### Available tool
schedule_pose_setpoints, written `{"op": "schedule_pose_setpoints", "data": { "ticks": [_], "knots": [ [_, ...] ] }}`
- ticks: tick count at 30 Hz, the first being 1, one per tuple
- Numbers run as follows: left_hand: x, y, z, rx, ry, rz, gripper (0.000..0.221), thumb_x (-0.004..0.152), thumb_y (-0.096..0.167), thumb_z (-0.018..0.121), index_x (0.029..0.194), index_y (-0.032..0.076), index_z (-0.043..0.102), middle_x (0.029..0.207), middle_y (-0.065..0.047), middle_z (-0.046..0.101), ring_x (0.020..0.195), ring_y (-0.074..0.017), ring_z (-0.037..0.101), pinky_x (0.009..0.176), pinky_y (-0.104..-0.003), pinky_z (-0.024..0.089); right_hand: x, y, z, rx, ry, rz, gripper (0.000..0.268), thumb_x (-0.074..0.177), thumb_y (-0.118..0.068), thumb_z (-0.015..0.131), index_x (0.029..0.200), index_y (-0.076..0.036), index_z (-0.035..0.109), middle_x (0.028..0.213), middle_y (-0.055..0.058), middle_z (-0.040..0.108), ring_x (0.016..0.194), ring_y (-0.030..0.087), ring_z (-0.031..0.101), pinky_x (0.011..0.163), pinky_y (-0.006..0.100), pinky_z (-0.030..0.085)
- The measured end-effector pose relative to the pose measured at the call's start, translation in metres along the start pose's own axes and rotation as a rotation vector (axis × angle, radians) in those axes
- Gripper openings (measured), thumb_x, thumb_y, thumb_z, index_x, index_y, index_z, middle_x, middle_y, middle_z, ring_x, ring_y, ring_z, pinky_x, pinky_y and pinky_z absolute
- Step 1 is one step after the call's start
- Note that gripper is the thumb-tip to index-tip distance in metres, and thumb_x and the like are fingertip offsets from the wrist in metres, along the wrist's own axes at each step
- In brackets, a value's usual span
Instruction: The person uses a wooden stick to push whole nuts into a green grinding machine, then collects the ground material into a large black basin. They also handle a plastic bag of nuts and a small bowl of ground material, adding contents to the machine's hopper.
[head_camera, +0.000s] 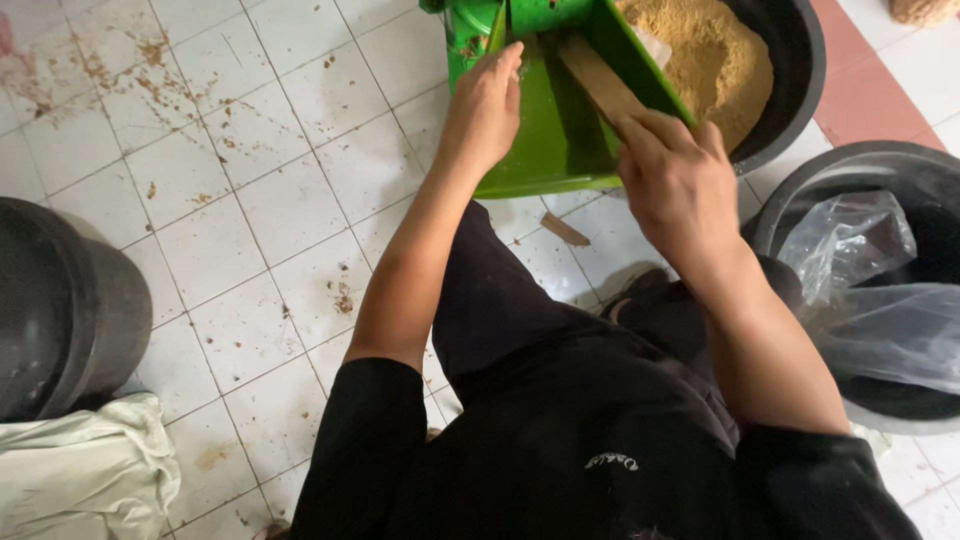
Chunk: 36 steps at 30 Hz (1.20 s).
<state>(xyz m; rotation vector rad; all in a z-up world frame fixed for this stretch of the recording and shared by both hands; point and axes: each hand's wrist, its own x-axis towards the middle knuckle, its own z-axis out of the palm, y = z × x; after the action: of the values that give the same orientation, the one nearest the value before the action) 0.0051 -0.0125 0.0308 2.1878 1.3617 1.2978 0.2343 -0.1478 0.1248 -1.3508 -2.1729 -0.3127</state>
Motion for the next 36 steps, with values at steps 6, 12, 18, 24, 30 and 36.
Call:
{"op": "schedule_pose_setpoints", "data": {
  "ticks": [6, 12, 18, 24, 30, 36],
  "knots": [
    [-0.004, -0.007, 0.006, 0.025, 0.055, 0.014, 0.034, 0.104, -0.001, 0.057, 0.138, -0.001, 0.057, 0.124, -0.018, 0.072, 0.113, -0.0318, 0.073, 0.098, -0.038, 0.06, -0.021, 0.004, -0.074, 0.128, 0.024, 0.066, 0.013, 0.105, -0.004, 0.069, 0.114, 0.003, 0.075, 0.1, 0.016, 0.076, 0.08, 0.023, 0.071, 0.068, 0.034, 0.056],
    [-0.002, -0.007, 0.002, 0.019, 0.24, 0.007, 0.043, 0.102, -0.005, 0.055, 0.144, 0.005, 0.052, 0.127, -0.017, 0.069, 0.114, -0.0298, 0.074, 0.096, -0.038, 0.062, -0.007, 0.015, -0.078, 0.197, 0.087, 0.183, 0.011, 0.107, 0.002, 0.071, 0.107, 0.01, 0.078, 0.073, 0.015, 0.071, 0.053, 0.013, 0.059, 0.042, 0.027, 0.042],
    [0.003, -0.004, -0.001, 0.078, 0.252, 0.075, 0.037, 0.103, -0.001, 0.06, 0.14, 0.002, 0.053, 0.127, -0.02, 0.067, 0.112, -0.0342, 0.071, 0.095, -0.04, 0.06, -0.019, 0.038, -0.069, 0.485, 0.102, 0.391, 0.015, 0.114, -0.006, 0.065, 0.116, 0.005, 0.076, 0.08, 0.006, 0.069, 0.064, 0.005, 0.061, 0.053, 0.02, 0.046],
    [0.009, 0.0, -0.011, 0.055, 0.233, 0.094, 0.029, 0.103, 0.002, 0.06, 0.132, 0.002, 0.059, 0.123, -0.018, 0.071, 0.107, -0.033, 0.074, 0.092, -0.041, 0.061, -0.024, 0.049, -0.067, 0.589, 0.089, 0.58, 0.019, 0.109, -0.014, 0.068, 0.114, 0.002, 0.075, 0.075, 0.002, 0.065, 0.059, 0.004, 0.056, 0.05, 0.021, 0.041],
    [0.012, 0.015, -0.018, 0.032, 0.06, -0.036, 0.014, 0.104, 0.007, 0.063, 0.117, 0.003, 0.065, 0.105, -0.014, 0.077, 0.095, -0.0306, 0.077, 0.083, -0.039, 0.061, -0.038, 0.065, -0.057, 0.607, 0.069, 0.595, 0.021, 0.115, -0.018, 0.069, 0.12, 0.0, 0.078, 0.083, 0.003, 0.07, 0.067, 0.003, 0.06, 0.058, 0.02, 0.046],
    [0.013, 0.019, -0.019, 0.208, -0.01, 0.074, 0.029, 0.103, 0.01, 0.062, 0.13, -0.001, 0.061, 0.122, -0.025, 0.07, 0.109, -0.0419, 0.069, 0.095, -0.046, 0.056, -0.057, 0.078, -0.046, 0.619, 0.081, 0.645, 0.02, 0.112, -0.019, 0.071, 0.118, -0.001, 0.078, 0.086, 0.003, 0.072, 0.072, 0.004, 0.063, 0.064, 0.021, 0.05]
  ]
}}
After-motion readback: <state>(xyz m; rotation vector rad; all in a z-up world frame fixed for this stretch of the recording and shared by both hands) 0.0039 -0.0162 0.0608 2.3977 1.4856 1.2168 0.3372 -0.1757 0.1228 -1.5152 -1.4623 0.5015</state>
